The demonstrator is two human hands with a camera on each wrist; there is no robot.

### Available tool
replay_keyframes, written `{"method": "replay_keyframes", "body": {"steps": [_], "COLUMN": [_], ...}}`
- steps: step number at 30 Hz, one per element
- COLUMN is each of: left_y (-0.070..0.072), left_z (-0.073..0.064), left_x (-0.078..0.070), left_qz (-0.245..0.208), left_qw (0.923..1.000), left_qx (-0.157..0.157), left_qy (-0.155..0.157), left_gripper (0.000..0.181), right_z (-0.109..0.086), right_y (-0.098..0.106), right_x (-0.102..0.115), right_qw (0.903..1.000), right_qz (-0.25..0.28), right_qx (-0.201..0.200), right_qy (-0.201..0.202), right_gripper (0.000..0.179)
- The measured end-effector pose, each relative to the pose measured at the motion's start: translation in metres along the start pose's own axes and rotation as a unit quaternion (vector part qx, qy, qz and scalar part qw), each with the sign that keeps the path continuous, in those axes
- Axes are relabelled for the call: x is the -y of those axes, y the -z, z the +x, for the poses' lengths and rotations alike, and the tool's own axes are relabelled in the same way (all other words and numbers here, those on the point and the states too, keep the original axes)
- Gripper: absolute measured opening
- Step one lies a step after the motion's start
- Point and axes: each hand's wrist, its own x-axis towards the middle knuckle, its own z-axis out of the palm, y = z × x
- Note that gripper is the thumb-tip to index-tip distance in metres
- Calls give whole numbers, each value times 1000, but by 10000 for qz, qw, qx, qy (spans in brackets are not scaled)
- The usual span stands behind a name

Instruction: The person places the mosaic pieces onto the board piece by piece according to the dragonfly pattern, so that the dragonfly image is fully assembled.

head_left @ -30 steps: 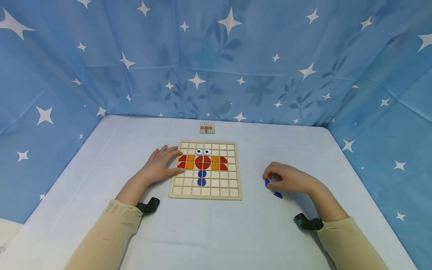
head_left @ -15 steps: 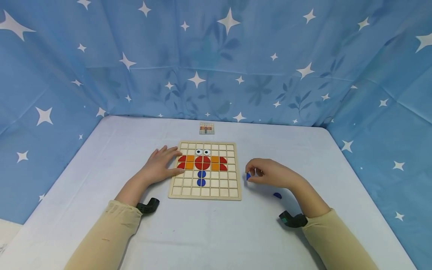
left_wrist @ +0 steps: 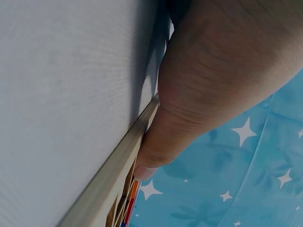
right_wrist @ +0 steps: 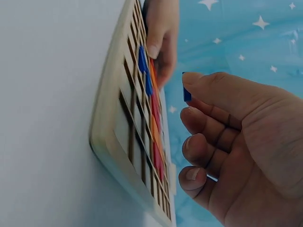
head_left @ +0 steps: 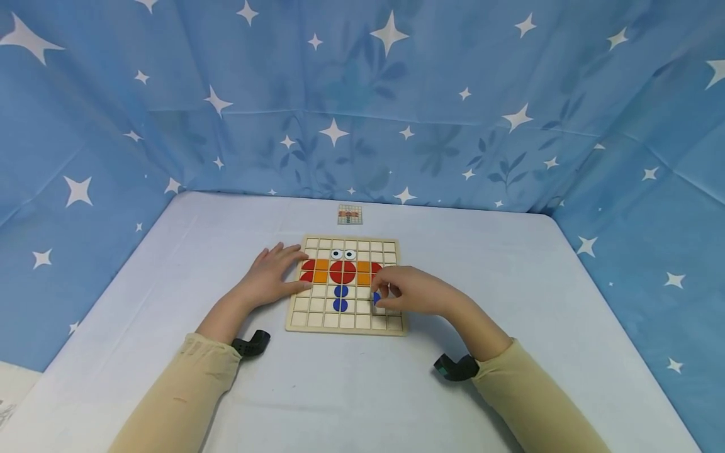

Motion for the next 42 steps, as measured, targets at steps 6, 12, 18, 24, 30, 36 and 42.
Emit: {"method": "replay_keyframes", "body": {"steps": [6, 12, 18, 24, 30, 36, 42], "left_y": [1, 1, -1, 1, 2, 2, 2], "left_z": [1, -1, -2, -3, -4, -4, -1], "left_x": [0, 0, 2, 1, 0, 0, 1], "left_qz": [15, 4, 15, 20, -13, -45, -26], "left_qw": [10000, 10000, 10000, 10000, 10000, 9999, 9999], "left_qx": [26, 7, 3, -58, -31, -47, -24], "left_qy": [16, -12, -15, -74, -51, -76, -105], "left_gripper": [72, 73, 74, 75, 74, 74, 74], "right_z": [12, 23, 28, 28, 28, 26, 25], "right_y": [-11, -24, -38, -45, -47, -47, -47], "right_x": [12, 23, 30, 32, 34, 32, 28], "right_qw": [9999, 9996, 9996, 9991, 9987, 9989, 9993], "right_qz": [32, -23, -192, -387, -481, -421, -337], "right_qx": [33, -25, 73, -19, -38, -73, -114], "right_qy": [130, 277, 187, 179, 144, 169, 137], "right_gripper": [17, 19, 20, 20, 21, 20, 12]}}
